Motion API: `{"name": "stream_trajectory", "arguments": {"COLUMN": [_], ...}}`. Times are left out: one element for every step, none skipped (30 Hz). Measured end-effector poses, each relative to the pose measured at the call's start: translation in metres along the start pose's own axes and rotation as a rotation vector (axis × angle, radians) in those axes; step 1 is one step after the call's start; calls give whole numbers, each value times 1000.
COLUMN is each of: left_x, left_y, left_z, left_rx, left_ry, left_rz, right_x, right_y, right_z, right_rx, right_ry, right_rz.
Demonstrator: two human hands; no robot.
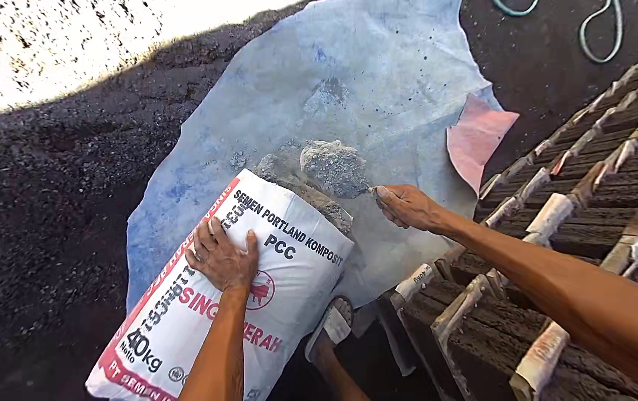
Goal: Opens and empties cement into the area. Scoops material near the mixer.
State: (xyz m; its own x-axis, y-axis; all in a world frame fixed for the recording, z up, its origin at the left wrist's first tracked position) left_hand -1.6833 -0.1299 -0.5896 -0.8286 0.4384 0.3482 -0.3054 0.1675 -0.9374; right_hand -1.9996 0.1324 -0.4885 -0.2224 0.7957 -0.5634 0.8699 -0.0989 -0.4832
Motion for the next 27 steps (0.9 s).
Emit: {"name": "stream_trajectory", "arguments": {"left_x": [-1, -3, -6, -15, -29, -48, -72, -102, -138, -179, -226, -278, -331, -384, -434, -478, -514, -542, -564, -580, -593, -604, -612, -619, -626, -627, -624], "left_y": [-1, -3, -7, -16, -30, -51, -77, -109, -143, -177, -209, -241, -273, -305, -340, -378, -417, -458, -500, -540, -577, -609, -636, -658, -678, -695, -712], "left_z": [0, 0, 1, 1, -2, -9, -23, -49, -83, -121, -165, -215, -267, -319, -373, -426, -476, -522, -556, -582, -606, -627, -645, -660, -674, -688, -701], "left_rx": [-19, -60, -131, -216, -295, -353, -390, -424, -447, -454, -448, -441, -418, -375, -322, -258, -184, -94, 26, 170, 311, 451, 579, 693, 792, 877, 961], "left_ry": [7, 20, 39, 55, 62, 58, 37, -7, -65, -144, -242, -358, -492, -632, -772, -908, -1037, -1149, -1234, -1294, -1336, -1359, -1368, -1367, -1364, -1367, -1367], "left_rz": [-27, -82, -180, -320, -474, -629, -778, -903, -991, -1048, -1075, -1076, -1059, -1026, -990, -958, -936, -922, -925, -944, -965, -986, -1013, -1036, -1061, -1087, -1108], "right_x": [-16, -35, -55, -78, -104, -132, -161, -189, -217, -246, -276, -304, -331, -360, -387, -414, -441, -469, -498, -529, -558, -585, -610, -636, -663, -690, -715], "right_y": [-3, -3, 0, 6, 15, 26, 39, 56, 75, 96, 119, 145, 172, 200, 230, 262, 294, 327, 359, 393, 427, 464, 499, 537, 577, 614, 650], "right_z": [-16, -34, -54, -76, -99, -122, -147, -172, -198, -223, -247, -273, -297, -317, -335, -352, -368, -386, -401, -414, -425, -437, -449, -458, -467, -478, -490], "right_rx": [21, 39, 56, 67, 76, 80, 79, 66, 49, 33, 15, -5, -24, -48, -78, -109, -151, -196, -248, -301, -345, -389, -429, -466, -516, -569, -624], "right_ry": [-13, -25, -35, -44, -63, -82, -96, -103, -107, -109, -110, -110, -117, -135, -153, -174, -196, -216, -252, -297, -341, -376, -400, -441, -489, -527, -566], "right_rz": [-1, -3, -1, 7, 18, 28, 36, 40, 41, 40, 39, 36, 32, 28, 26, 29, 22, 6, -21, -57, -88, -126, -180, -222, -261, -310, -366]}}
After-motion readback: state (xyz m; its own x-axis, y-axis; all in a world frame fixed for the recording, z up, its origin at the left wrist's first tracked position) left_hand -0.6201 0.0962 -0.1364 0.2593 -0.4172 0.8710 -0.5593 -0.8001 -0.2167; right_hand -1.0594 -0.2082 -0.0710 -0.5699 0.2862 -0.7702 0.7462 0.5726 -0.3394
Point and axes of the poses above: each hand's wrist, its own z-axis towards the middle knuckle, its own y-axis out of the palm, x = y × z, the point moved 7 cm from there along z, towards the middle knuckle, and after that the axes turned 7 degrees about -z, right-handed, at the moved point
